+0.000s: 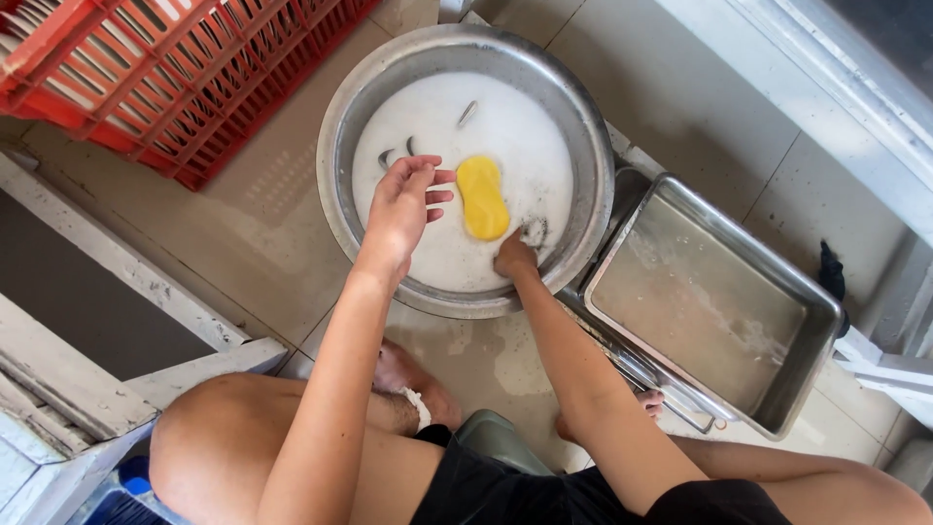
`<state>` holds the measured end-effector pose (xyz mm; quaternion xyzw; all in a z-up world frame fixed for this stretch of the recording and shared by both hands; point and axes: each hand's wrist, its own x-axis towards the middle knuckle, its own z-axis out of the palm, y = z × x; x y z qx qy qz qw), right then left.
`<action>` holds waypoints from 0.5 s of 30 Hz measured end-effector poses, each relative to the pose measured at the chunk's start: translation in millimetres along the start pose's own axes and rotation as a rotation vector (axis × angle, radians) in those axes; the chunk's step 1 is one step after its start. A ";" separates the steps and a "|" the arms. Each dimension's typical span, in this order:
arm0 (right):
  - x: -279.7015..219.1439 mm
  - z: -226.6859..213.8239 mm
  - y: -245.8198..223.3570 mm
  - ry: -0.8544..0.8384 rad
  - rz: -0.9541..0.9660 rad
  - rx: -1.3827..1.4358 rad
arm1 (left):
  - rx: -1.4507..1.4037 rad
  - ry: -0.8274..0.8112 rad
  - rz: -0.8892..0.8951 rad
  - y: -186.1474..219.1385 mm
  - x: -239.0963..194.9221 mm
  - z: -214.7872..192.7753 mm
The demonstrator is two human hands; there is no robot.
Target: Washing and rinsing metal spoons and forks using a sponge and soapy water in basins on the floor.
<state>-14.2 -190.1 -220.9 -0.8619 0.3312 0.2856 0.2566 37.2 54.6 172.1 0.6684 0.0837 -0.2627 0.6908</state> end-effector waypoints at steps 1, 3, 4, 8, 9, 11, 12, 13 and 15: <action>1.9 4.7 1.8 -0.008 -0.016 0.033 | 0.006 0.002 -0.008 -0.8 0.3 -0.6; 18.6 6.8 6.4 -0.001 -0.033 0.069 | 0.010 -0.005 -0.003 1.2 4.1 0.6; 28.3 10.9 12.7 0.023 -0.035 0.118 | 0.004 0.000 -0.005 0.3 4.1 0.8; 13.3 -17.9 4.2 0.080 -0.083 0.165 | 0.008 0.004 -0.012 -3.6 7.0 0.6; -5.9 -30.3 -1.3 0.085 -0.083 0.162 | 0.003 0.001 -0.008 -5.9 8.5 0.8; -46.3 -51.4 -13.0 0.016 -0.063 0.477 | 0.022 -0.006 -0.015 -11.3 10.2 0.1; -54.1 -57.2 -13.6 0.017 -0.064 0.476 | 0.020 -0.006 -0.014 -12.7 10.6 0.1; -62.0 -62.9 -14.0 0.009 -0.019 0.647 | 0.036 -0.010 -0.023 -14.1 10.9 0.1; -80.4 -79.9 -16.4 0.004 0.023 0.815 | 0.047 -0.015 -0.027 -16.2 11.3 -0.1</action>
